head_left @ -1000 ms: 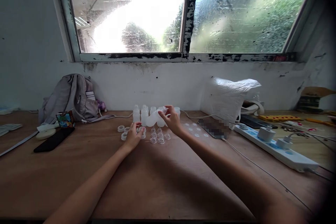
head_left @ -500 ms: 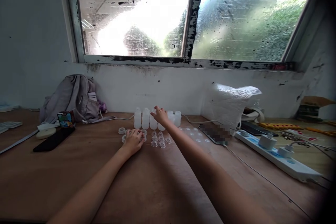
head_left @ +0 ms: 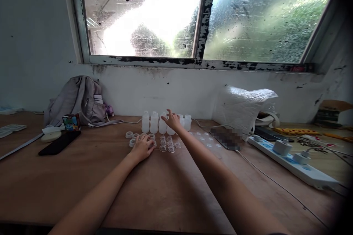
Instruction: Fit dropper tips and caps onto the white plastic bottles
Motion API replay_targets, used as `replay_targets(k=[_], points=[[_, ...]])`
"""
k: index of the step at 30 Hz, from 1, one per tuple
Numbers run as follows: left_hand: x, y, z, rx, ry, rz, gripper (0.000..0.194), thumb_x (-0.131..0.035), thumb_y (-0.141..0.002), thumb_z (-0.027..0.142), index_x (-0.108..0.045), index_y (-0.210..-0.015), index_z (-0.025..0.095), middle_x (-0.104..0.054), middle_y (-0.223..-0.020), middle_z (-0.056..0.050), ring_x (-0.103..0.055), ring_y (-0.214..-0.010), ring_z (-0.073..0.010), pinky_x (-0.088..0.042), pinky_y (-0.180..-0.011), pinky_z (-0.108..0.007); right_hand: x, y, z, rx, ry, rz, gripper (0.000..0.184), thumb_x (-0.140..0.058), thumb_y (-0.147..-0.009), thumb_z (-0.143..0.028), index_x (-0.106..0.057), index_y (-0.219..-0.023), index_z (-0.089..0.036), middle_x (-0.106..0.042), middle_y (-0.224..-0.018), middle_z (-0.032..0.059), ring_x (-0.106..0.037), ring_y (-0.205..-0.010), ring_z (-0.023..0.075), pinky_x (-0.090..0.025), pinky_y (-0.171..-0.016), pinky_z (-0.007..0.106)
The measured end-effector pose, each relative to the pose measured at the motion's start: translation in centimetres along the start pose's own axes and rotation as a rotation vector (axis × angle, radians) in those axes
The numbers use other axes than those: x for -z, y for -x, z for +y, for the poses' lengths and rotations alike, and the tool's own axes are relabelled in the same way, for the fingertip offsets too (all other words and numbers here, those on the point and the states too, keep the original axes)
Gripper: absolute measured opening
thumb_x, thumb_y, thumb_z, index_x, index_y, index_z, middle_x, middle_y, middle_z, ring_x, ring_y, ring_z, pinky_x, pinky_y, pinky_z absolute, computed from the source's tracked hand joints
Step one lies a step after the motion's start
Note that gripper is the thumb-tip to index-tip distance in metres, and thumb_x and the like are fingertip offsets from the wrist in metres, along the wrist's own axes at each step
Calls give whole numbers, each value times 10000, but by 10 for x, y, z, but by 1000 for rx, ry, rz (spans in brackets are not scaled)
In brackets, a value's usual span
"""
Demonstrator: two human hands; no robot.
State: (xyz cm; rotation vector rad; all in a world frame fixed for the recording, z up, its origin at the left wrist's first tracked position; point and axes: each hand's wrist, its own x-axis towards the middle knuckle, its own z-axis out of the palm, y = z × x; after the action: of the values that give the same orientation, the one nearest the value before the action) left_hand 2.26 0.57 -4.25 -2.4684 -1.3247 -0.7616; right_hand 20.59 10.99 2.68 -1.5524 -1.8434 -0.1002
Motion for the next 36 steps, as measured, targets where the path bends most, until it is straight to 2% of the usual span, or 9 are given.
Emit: replay_targets(k=[3,5,8,12,15,21,27,31,36], points=[[2,-1,1,-18,-13,-17,175,-458,-773,321,-573,-854,216,-533,-1018,-67,-425,-999,-232,-262,-871,-423,11,22,1,104,-170,205,403,-428,-782,-363,-350,-1132,-178,-595,-943,91,-453,-983,235,-295,-813,379],[4,-2,4,-38,-9,-3,167,-444,-785,301,-561,-876,225,-524,-1046,-59,-423,-1009,-225,-268,-874,-409,20,48,5,196,-255,265,319,-401,-795,-319,-387,-1076,-168,-594,-856,72,-500,-864,197,-349,-756,320],[7,-3,9,-58,13,55,160,-425,-798,273,-541,-897,227,-488,-1121,-55,-412,-1035,-214,-285,-876,-381,30,97,16,249,-274,144,217,-395,-795,-297,-447,-960,-167,-558,-715,30,-507,-638,137,-383,-625,246],[10,-3,18,-112,71,87,149,-408,-807,245,-523,-895,211,-503,-1101,-52,-430,-1014,-198,-311,-866,-352,28,139,33,200,-161,-97,187,-445,-765,-327,-492,-860,-174,-536,-639,7,-499,-577,124,-365,-552,221],[13,-3,24,-138,108,103,148,-421,-801,245,-510,-909,198,-522,-1060,-57,-442,-1001,-198,-324,-859,-347,22,144,36,165,-108,-205,176,-477,-743,-333,-520,-822,-182,-540,-601,-3,-501,-563,125,-348,-529,218],[20,-3,31,-182,198,155,201,-453,-783,279,-486,-957,184,-545,-988,-62,-466,-966,-201,-343,-850,-344,33,149,20,195,-247,-187,178,-452,-760,-329,-526,-771,-167,-524,-587,-3,-471,-535,108,-343,-517,210],[27,-1,38,-240,418,147,284,-532,-717,381,-500,-907,171,-563,-872,-50,-508,-841,-176,-395,-784,-303,48,156,11,410,-355,-482,143,-512,-704,-259,-546,-796,-156,-505,-593,-18,-426,-523,90,-328,-504,195],[28,0,43,-276,450,90,301,-548,-702,383,-516,-913,170,-570,-876,-53,-511,-832,-179,-399,-769,-302,44,150,17,300,-465,-462,158,-424,-694,-141,-549,-790,-150,-506,-591,-19,-442,-541,96,-347,-523,195],[21,0,48,-312,403,-9,299,-562,-687,381,-522,-902,178,-579,-867,-40,-511,-828,-180,-390,-774,-302,39,149,23,139,-531,-392,255,-336,-701,-106,-536,-848,-163,-506,-560,-30,-455,-489,96,-362,-504,195]])
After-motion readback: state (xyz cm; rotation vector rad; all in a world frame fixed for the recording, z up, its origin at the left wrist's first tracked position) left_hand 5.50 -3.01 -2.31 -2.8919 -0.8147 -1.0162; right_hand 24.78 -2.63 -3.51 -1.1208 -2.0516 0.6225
